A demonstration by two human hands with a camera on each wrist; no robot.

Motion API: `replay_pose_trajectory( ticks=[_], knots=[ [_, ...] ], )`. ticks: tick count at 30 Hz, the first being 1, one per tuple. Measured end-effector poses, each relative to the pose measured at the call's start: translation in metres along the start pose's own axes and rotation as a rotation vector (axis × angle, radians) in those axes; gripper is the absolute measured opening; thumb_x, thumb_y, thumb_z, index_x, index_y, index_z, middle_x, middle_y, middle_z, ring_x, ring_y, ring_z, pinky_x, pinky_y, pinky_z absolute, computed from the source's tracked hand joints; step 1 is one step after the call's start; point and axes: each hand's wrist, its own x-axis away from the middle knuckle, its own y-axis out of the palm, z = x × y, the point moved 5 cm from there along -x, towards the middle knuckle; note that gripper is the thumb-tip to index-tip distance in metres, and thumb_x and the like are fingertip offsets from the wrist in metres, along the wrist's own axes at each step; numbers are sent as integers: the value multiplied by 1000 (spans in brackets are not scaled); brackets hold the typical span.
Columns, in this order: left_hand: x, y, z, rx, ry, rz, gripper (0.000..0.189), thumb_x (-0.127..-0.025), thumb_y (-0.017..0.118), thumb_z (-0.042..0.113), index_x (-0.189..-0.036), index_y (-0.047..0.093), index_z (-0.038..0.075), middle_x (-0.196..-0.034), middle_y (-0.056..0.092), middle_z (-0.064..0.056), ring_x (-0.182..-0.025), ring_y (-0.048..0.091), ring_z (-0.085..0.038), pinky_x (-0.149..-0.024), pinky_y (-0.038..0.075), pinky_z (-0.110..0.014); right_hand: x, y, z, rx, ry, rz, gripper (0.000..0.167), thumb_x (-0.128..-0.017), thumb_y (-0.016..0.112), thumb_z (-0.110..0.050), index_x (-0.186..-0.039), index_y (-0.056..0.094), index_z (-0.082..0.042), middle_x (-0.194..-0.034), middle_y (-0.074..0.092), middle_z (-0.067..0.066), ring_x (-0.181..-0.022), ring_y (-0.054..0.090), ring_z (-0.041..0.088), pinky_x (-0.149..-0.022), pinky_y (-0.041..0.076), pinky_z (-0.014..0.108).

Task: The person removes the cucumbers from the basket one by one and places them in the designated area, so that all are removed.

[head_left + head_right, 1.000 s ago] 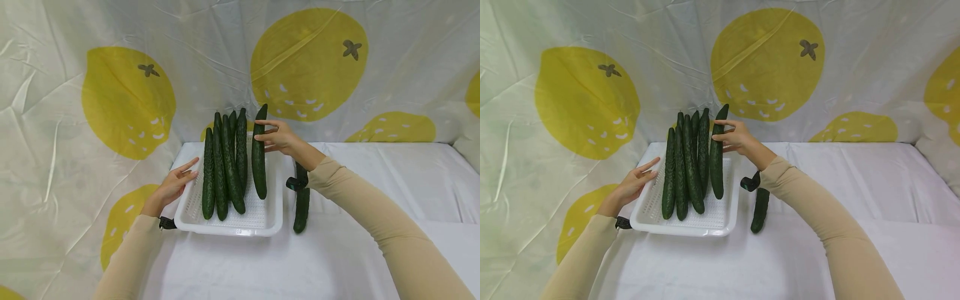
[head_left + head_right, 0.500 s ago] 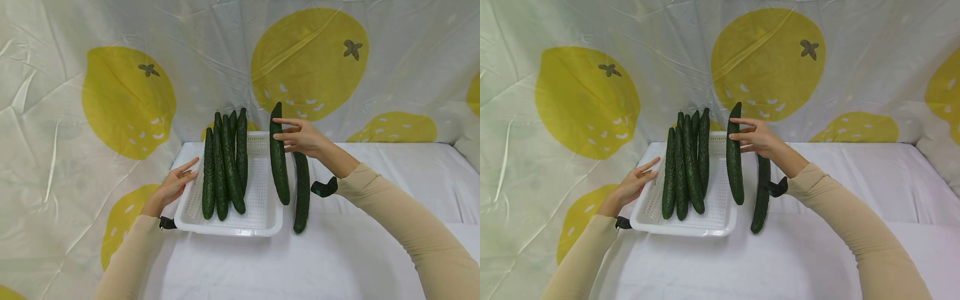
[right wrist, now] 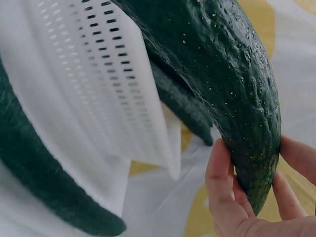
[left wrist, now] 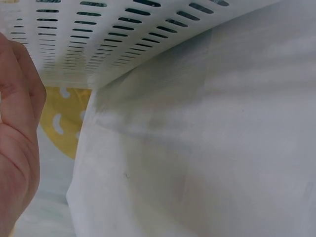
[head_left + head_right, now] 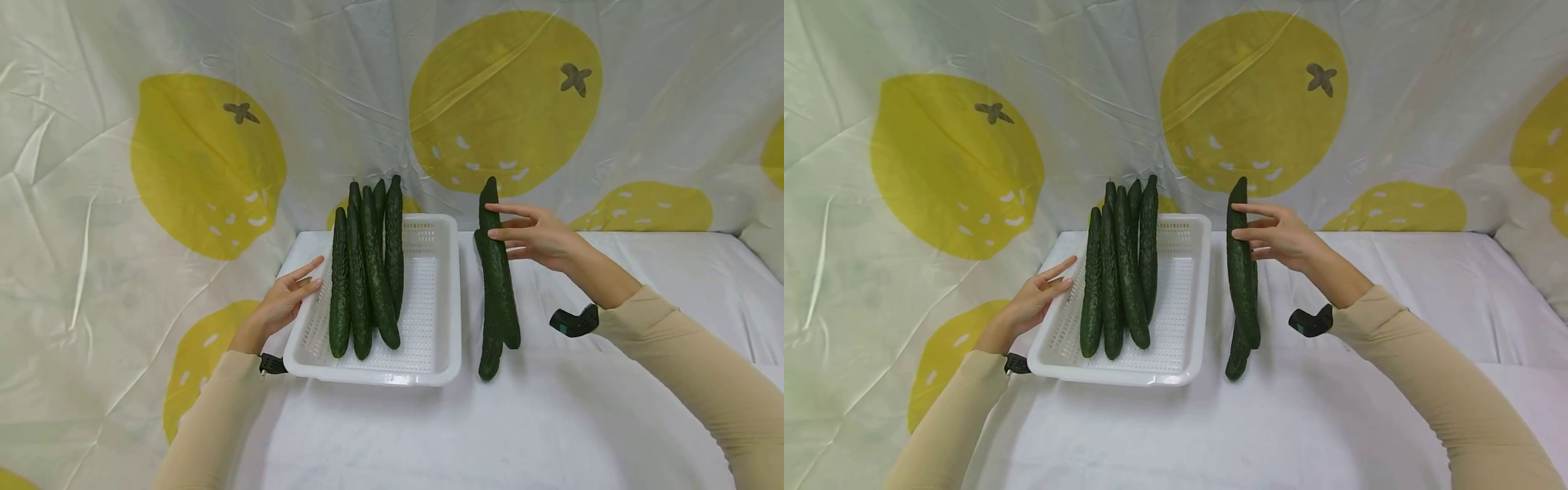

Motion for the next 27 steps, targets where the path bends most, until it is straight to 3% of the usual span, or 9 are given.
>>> replay_pose_trajectory(
  ticks=[7, 11, 18, 27],
  knots=[
    [0, -2, -1, -36, -7, 5, 60, -105, 53, 14, -159, 27, 17, -134, 55, -13, -96, 63, -15, -75, 55, -24, 8, -23, 18, 34, 16, 15, 68, -99, 64, -10, -158, 31, -16, -149, 33, 18, -112, 56, 18, -85, 52, 34],
    [1, -1, -1, -25, -13, -2, 61, -105, 52, 13, -160, 26, 17, -133, 55, -10, -101, 63, -17, -78, 56, -27, 11, -34, 31, 44, 32, 27, 68, -99, 63, -9, -158, 31, -15, -146, 35, 17, -107, 59, 14, -84, 53, 33],
    [1, 1, 0, -1, -10, -11, 61, -106, 51, 11, -160, 23, 14, -133, 54, -16, -101, 64, -18, -78, 56, -28, 15, -46, 49, 15, 66, 46, 68, -98, 65, -9, -158, 33, -15, -152, 27, 25, -103, 63, 15, -83, 54, 33],
    [1, 1, 0, 6, -10, -15, 61, -106, 50, 10, -160, 22, 14, -131, 56, -12, -102, 64, -19, -79, 57, -29, 13, -51, 74, 21, 101, 85, 70, -97, 68, -11, -157, 33, -12, -146, 32, 25, -94, 64, 16, -82, 55, 32]
  ],
)
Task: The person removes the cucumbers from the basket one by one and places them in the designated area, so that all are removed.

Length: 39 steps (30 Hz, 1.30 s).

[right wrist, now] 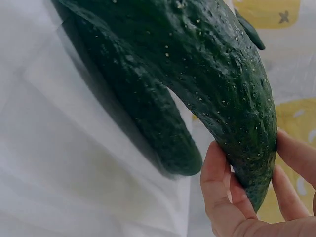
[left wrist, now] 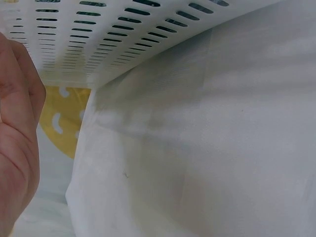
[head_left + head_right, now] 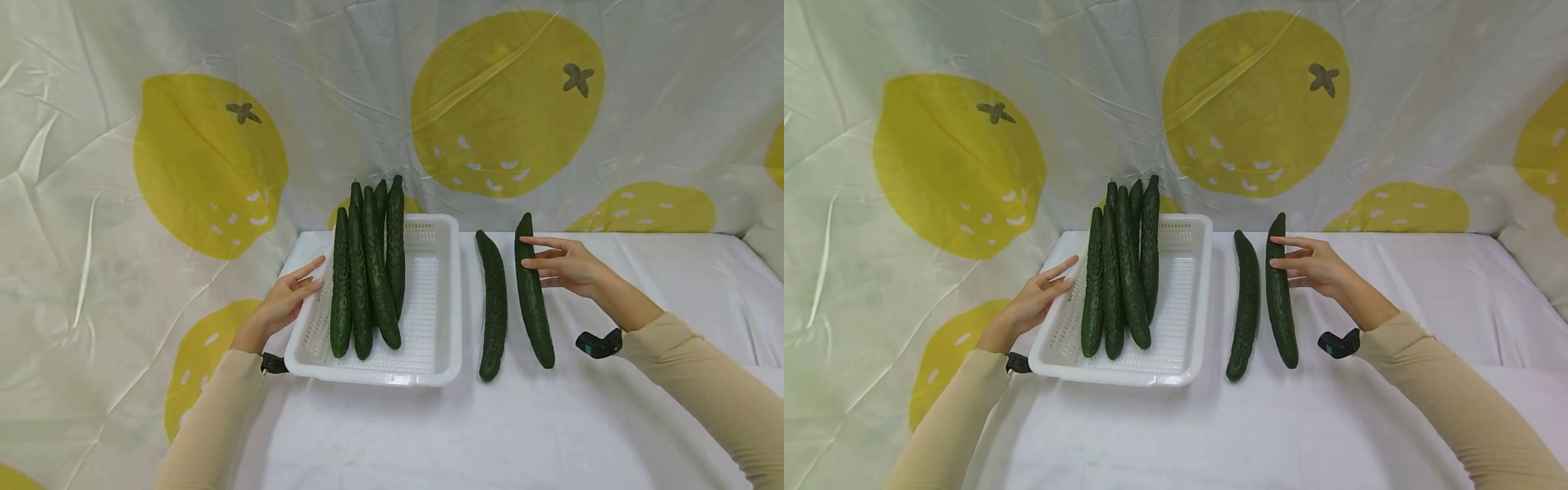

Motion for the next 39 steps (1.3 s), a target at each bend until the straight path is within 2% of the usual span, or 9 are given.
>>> replay_pose_trajectory(
  ticks=[5, 8, 13, 16, 23, 29, 34, 39],
  knots=[
    [0, -1, -1, 5, 2, 3, 60, -106, 49, 9, -160, 24, 15, -130, 58, -12, -99, 65, -18, -76, 57, -28, -4, -1, 11, 7, 18, 25, 70, -95, 70, -13, -156, 35, -11, -147, 32, 28, -91, 63, 16, -80, 55, 31],
    [0, 0, 0, 10, 0, 2, 60, -106, 49, 9, -160, 25, 16, -129, 58, -11, -100, 65, -18, -77, 57, -29, -7, 0, 19, 3, 35, 40, 70, -95, 70, -12, -156, 36, -9, -149, 29, 30, -82, 62, 13, -79, 56, 31],
    [1, 2, 1, 13, -1, 0, 61, -106, 50, 9, -160, 25, 16, -134, 54, -20, -102, 65, -20, -78, 57, -30, -11, 3, 30, 2, 49, 55, 71, -94, 71, -11, -155, 36, -6, -151, 27, 35, -70, 61, 11, -76, 57, 32],
    [2, 2, 1, 13, 3, -4, 61, -105, 50, 8, -160, 24, 14, -135, 52, -23, -101, 65, -20, -78, 57, -29, -13, 5, 33, 17, 47, 63, 73, -93, 72, -11, -155, 34, -4, -151, 25, 36, -72, 64, 14, -75, 58, 33],
    [1, 0, 1, 12, 13, -5, 59, -106, 49, 7, -159, 27, 17, -128, 60, -11, -100, 65, -18, -76, 57, -27, -20, 5, 37, 62, 50, 89, 73, -93, 73, -13, -154, 35, -2, -147, 29, 36, -73, 65, 15, -74, 58, 34],
    [0, 0, 1, 1, 18, -8, 60, -106, 49, 8, -160, 25, 15, -128, 58, -15, -99, 64, -17, -76, 56, -26, -24, 5, 42, 85, 49, 121, 71, -92, 74, -13, -152, 38, 1, -136, 39, 32, -68, 65, 12, -70, 59, 33],
    [1, 1, 1, 15, 9, -3, 61, -105, 51, 8, -160, 24, 13, -130, 56, -19, -96, 65, -17, -75, 57, -27, -27, 4, 45, 122, 46, 142, 71, -90, 77, -14, -150, 42, 2, -118, 49, 22, -63, 61, 11, -66, 59, 33],
    [0, 2, 1, 27, 10, -2, 61, -105, 51, 7, -160, 24, 13, -127, 57, -17, -96, 65, -17, -75, 57, -27, -30, 4, 47, 147, 43, 139, 70, -89, 77, -12, -148, 43, 3, -105, 55, 15, -61, 60, 12, -64, 59, 35]
  ],
)
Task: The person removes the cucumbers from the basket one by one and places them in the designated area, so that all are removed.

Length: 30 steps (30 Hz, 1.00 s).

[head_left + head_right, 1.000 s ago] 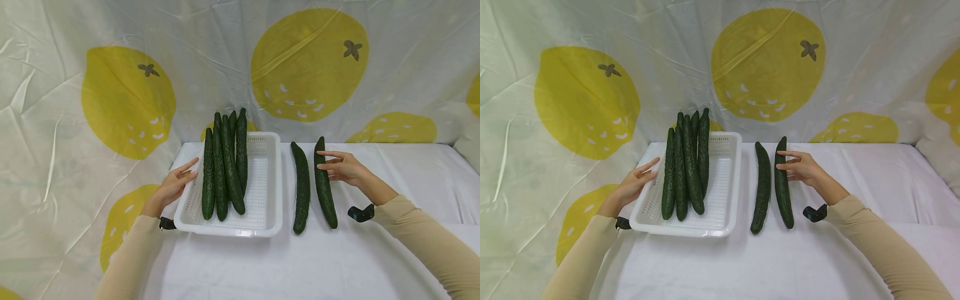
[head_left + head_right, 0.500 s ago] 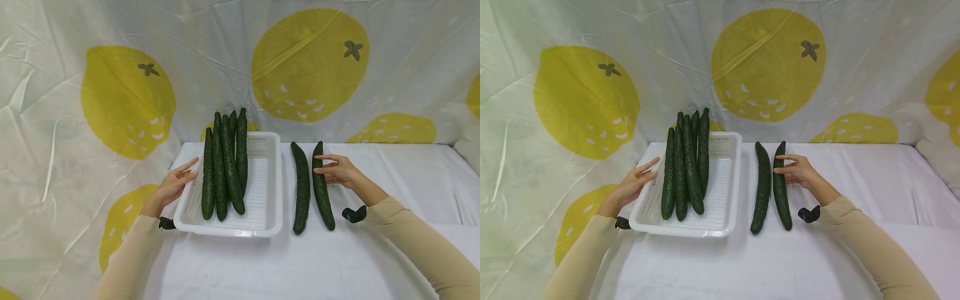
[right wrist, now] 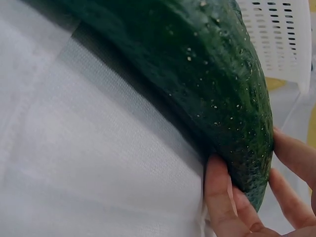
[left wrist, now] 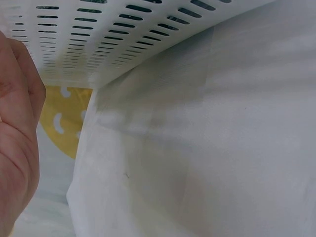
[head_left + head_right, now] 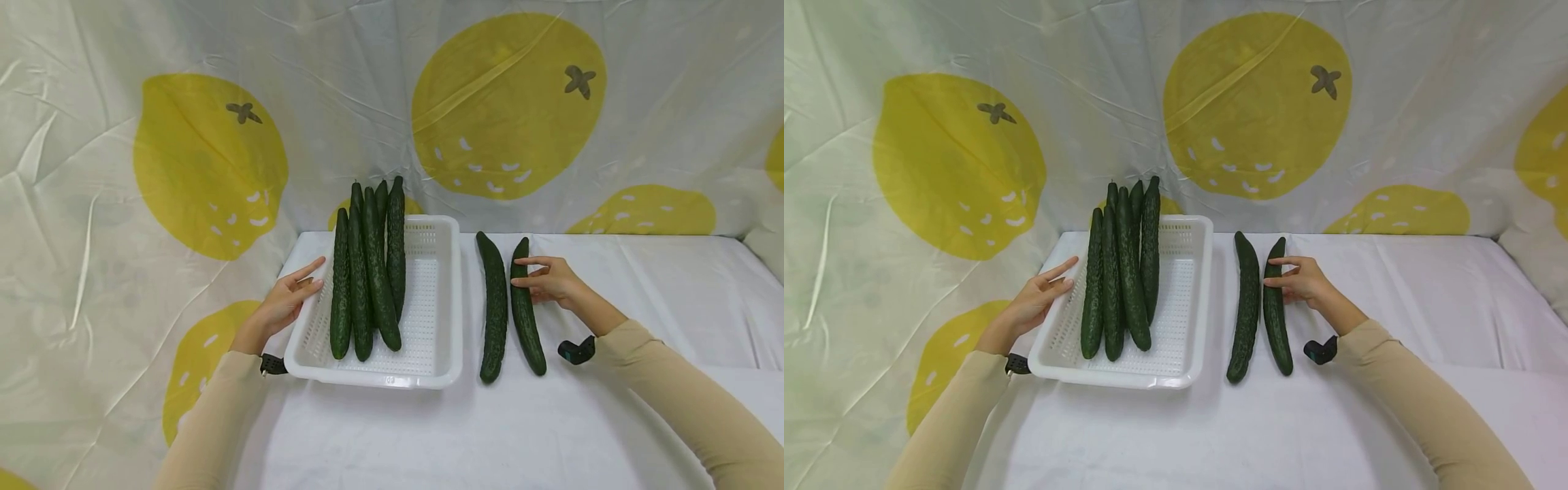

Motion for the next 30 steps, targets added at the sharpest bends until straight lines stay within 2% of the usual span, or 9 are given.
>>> replay_pose_trajectory(
  ticks=[8, 12, 23, 27, 30],
  knots=[
    [1, 0, 0, 4, 0, 1, 61, -105, 51, 6, -160, 25, 13, -129, 57, -13, -101, 64, -18, -79, 56, -27, -4, 2, 5, 4, 8, -7, 69, -90, 76, -11, -148, 43, 3, -111, 54, 19, -64, 62, 13, -64, 59, 33],
    [1, 0, 0, 2, 2, 7, 61, -105, 51, 6, -159, 25, 13, -129, 56, -16, -100, 64, -17, -78, 56, -27, -5, 3, 4, 16, -2, -18, 69, -90, 76, -11, -149, 42, 3, -116, 52, 23, -66, 63, 14, -66, 59, 35],
    [0, -1, 0, -4, 9, 8, 61, -105, 51, 7, -160, 25, 13, -130, 58, -12, -106, 64, -20, -81, 57, -31, -6, 3, 3, 14, -8, -69, 69, -92, 74, -10, -150, 40, 3, -131, 44, 35, -70, 65, 16, -71, 60, 38],
    [0, -1, -1, -7, 1, 9, 60, -106, 49, 7, -160, 24, 13, -128, 59, -9, -107, 63, -20, -82, 57, -31, -3, 3, 3, 13, -11, -82, 70, -92, 73, -10, -151, 38, 3, -129, 46, 35, -72, 65, 18, -73, 59, 40],
    [-1, 0, -1, -6, -1, 8, 61, -105, 51, 8, -160, 24, 13, -129, 58, -9, -112, 61, -24, -83, 56, -31, 0, 3, 2, 18, -22, -97, 71, -93, 72, -11, -152, 35, 4, -128, 46, 35, -77, 66, 20, -76, 59, 42]
  ],
)
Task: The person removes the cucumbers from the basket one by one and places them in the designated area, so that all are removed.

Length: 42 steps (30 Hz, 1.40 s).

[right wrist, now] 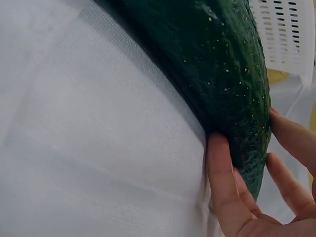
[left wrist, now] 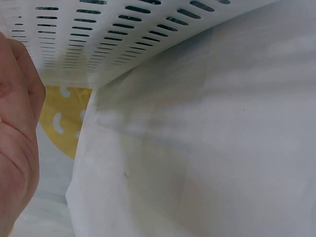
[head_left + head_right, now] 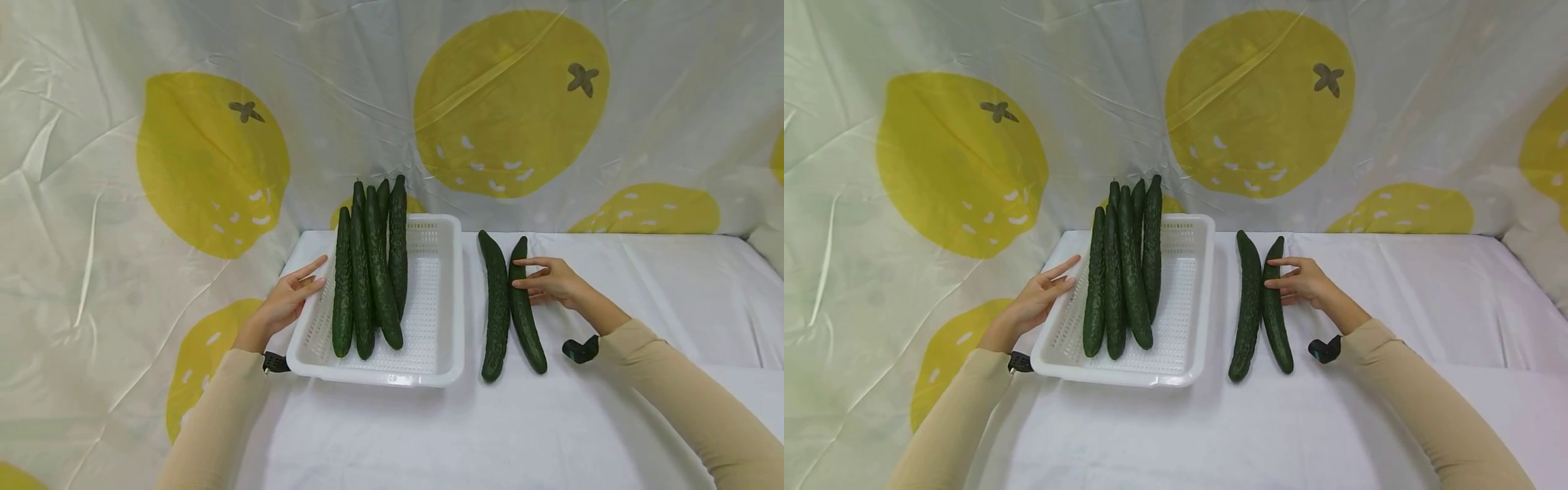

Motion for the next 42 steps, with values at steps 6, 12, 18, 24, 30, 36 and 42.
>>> replay_pose_trajectory(
  ticks=[6, 12, 18, 24, 30, 36, 42],
  knots=[
    [-1, 1, 1, -2, -2, -1, 62, -105, 53, 10, -160, 24, 13, -132, 56, -14, -117, 57, -32, -85, 56, -33, 3, -2, -3, 35, -3, -15, 70, -94, 71, -12, -152, 35, 4, -130, 44, 38, -83, 68, 22, -78, 58, 44],
    [-2, 1, 0, -1, -2, 2, 62, -105, 53, 10, -160, 25, 14, -133, 55, -14, -114, 59, -29, -85, 56, -33, 4, -8, -8, 64, -5, 10, 69, -92, 73, -11, -150, 38, 5, -111, 59, 23, -79, 68, 22, -77, 59, 45],
    [-3, -1, -1, 17, -2, 4, 61, -105, 52, 9, -160, 26, 14, -131, 56, -14, -114, 60, -29, -86, 56, -33, 9, -17, -22, 35, -32, 68, 70, -92, 75, -14, -149, 39, 6, -104, 63, 12, -81, 69, 26, -77, 59, 44],
    [-2, -2, -1, 15, -4, 4, 62, -105, 52, 9, -160, 23, 12, -134, 55, -19, -114, 61, -29, -84, 56, -33, 14, -25, -46, -21, -79, 100, 61, -92, 74, -16, -143, 45, 2, -99, 64, 1, -80, 70, 18, -81, 58, 44],
    [0, -1, -1, 22, -7, 2, 62, -105, 52, 9, -160, 23, 13, -134, 53, -21, -109, 62, -26, -82, 57, -32, 17, -21, -75, -75, -153, 74, 45, -93, 73, -13, -134, 54, -9, -100, 65, -2, -83, 70, 16, -79, 59, 38],
    [0, -2, -1, 7, -9, 12, 62, -104, 54, 12, -160, 25, 15, -132, 56, -13, -112, 61, -26, -84, 56, -32, 16, -9, -103, -132, -197, 57, 49, -93, 73, -10, -138, 53, -7, -108, 64, 4, -86, 70, 18, -81, 58, 38],
    [-1, -4, -4, -17, -6, 12, 62, -104, 54, 14, -159, 26, 15, -133, 57, -10, -117, 59, -30, -84, 56, -32, 8, 10, -127, -194, -226, 42, 53, -93, 72, -6, -142, 51, -2, -116, 60, 11, -89, 70, 21, -84, 57, 40]
  ],
)
